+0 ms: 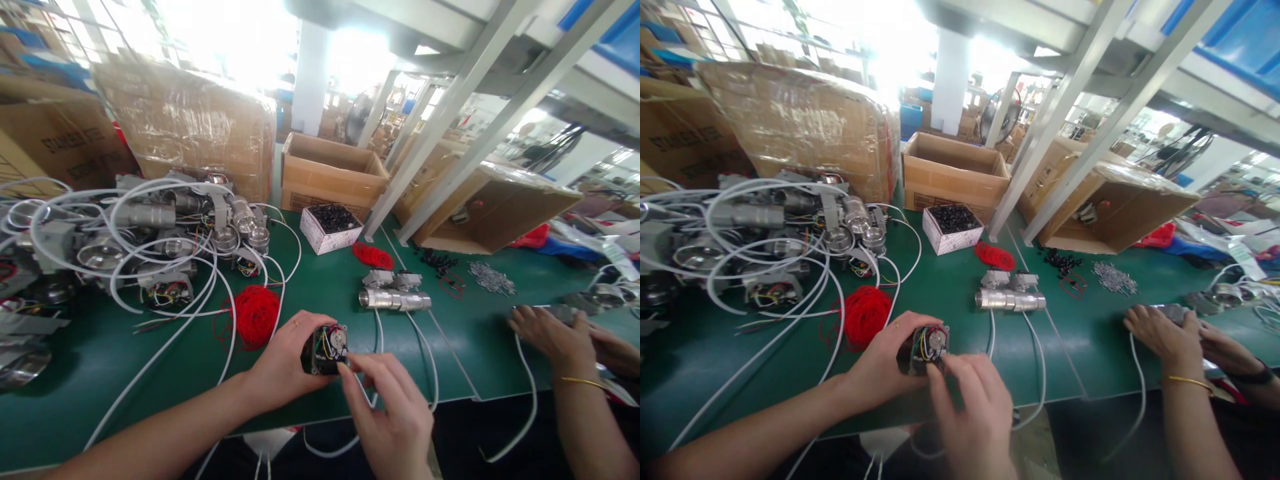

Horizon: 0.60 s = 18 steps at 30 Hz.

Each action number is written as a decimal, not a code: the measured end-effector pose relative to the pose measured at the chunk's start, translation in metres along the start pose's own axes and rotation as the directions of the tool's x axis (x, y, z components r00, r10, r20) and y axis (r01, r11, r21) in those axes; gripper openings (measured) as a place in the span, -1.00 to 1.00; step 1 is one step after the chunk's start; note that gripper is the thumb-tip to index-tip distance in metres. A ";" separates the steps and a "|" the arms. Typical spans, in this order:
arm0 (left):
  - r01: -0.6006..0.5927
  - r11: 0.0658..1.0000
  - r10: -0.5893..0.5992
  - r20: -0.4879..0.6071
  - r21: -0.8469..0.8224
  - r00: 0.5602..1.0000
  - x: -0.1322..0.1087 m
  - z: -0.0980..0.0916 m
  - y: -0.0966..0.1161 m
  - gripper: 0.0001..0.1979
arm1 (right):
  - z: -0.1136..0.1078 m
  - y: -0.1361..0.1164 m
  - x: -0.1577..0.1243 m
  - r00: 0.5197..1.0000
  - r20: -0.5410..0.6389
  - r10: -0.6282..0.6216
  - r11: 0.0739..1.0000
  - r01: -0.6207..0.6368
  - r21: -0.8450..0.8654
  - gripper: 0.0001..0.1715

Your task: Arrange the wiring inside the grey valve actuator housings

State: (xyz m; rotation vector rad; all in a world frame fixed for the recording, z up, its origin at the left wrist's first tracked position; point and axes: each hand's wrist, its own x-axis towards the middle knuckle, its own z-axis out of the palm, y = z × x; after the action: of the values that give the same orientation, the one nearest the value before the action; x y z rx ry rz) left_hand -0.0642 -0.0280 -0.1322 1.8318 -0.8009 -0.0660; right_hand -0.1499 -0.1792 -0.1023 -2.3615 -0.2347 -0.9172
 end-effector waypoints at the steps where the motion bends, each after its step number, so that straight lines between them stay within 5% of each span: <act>1: 0.025 1.000 -0.026 -0.002 -0.017 1.000 0.001 0.000 0.000 -0.39 | -0.009 0.005 0.009 0.998 0.048 -0.027 0.999 0.025 0.035 -0.79; 4: 0.079 0.995 -0.079 0.002 -0.058 0.997 0.002 -0.001 -0.001 -0.35 | -0.025 0.012 0.041 0.950 0.262 -0.171 0.984 0.151 0.094 -0.64; 7: 0.110 0.990 -0.106 0.044 -0.090 0.993 0.003 -0.003 -0.001 -0.45 | -0.023 0.013 0.068 0.816 0.477 -0.327 0.945 0.296 0.141 -0.60; 10: 0.150 0.982 -0.141 0.078 -0.118 0.987 0.004 -0.005 -0.002 -0.50 | -0.016 0.014 0.080 0.730 0.561 -0.391 0.915 0.372 0.154 -0.69; 13: 0.146 0.983 -0.137 0.078 -0.113 0.987 0.006 -0.007 -0.003 -0.44 | -0.014 0.024 0.081 0.732 0.556 -0.394 0.915 0.368 0.164 -0.72; 18: 0.113 0.988 -0.103 0.100 -0.108 0.990 0.007 -0.008 -0.005 -0.42 | -0.020 0.039 0.072 0.806 0.447 -0.388 0.899 0.225 0.375 -0.62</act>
State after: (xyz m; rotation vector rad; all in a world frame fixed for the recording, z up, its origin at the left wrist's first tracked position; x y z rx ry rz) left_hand -0.0531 -0.0242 -0.1308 1.7737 -0.7473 -0.2638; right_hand -0.0930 -0.2257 -0.0608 -2.2557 -0.9362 -0.3198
